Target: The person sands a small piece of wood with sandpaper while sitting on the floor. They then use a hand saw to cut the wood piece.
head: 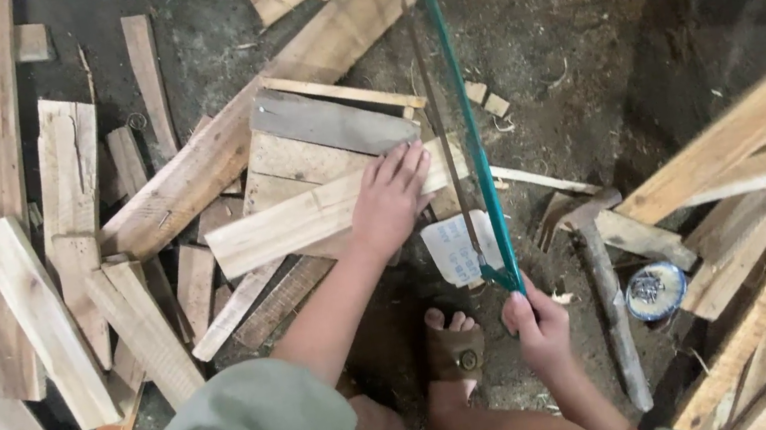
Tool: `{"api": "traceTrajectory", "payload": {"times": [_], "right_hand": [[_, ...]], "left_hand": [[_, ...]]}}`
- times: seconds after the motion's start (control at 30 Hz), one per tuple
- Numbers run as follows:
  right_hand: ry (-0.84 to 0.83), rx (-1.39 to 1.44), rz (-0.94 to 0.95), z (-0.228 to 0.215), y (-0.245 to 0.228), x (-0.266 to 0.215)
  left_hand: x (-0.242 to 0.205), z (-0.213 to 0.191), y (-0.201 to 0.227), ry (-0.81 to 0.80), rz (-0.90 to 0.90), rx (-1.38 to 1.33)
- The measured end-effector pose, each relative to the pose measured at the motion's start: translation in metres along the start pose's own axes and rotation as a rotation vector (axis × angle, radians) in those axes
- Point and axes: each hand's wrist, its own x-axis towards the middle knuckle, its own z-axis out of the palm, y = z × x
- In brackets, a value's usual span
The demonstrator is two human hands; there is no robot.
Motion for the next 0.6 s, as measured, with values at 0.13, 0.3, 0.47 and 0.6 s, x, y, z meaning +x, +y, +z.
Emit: {"api": "traceTrajectory", "payload": {"times": [0.13,0.3,0.47,0.6], "right_hand": [[0.015,-0.009,-0.017,-0.001,0.008,0.002],[0.011,-0.005,-0.046,-0.010,0.013,0.001],[-0.040,0.003,-0.104,-0.016,-0.005,0.009],[-0.071,0.037,-0.174,-0.014,-0.017,0.020]], "left_hand": [[0.002,-0.007,0.000,0.084,-0.003,-0.055],[0.002,-0.007,-0.002,0.095,0.006,-0.073],[0.004,-0.005,-0.001,0.057,0.026,-0.028],[0.005,0.002,-0.003,-0.037,0.012,-0.016]]}}
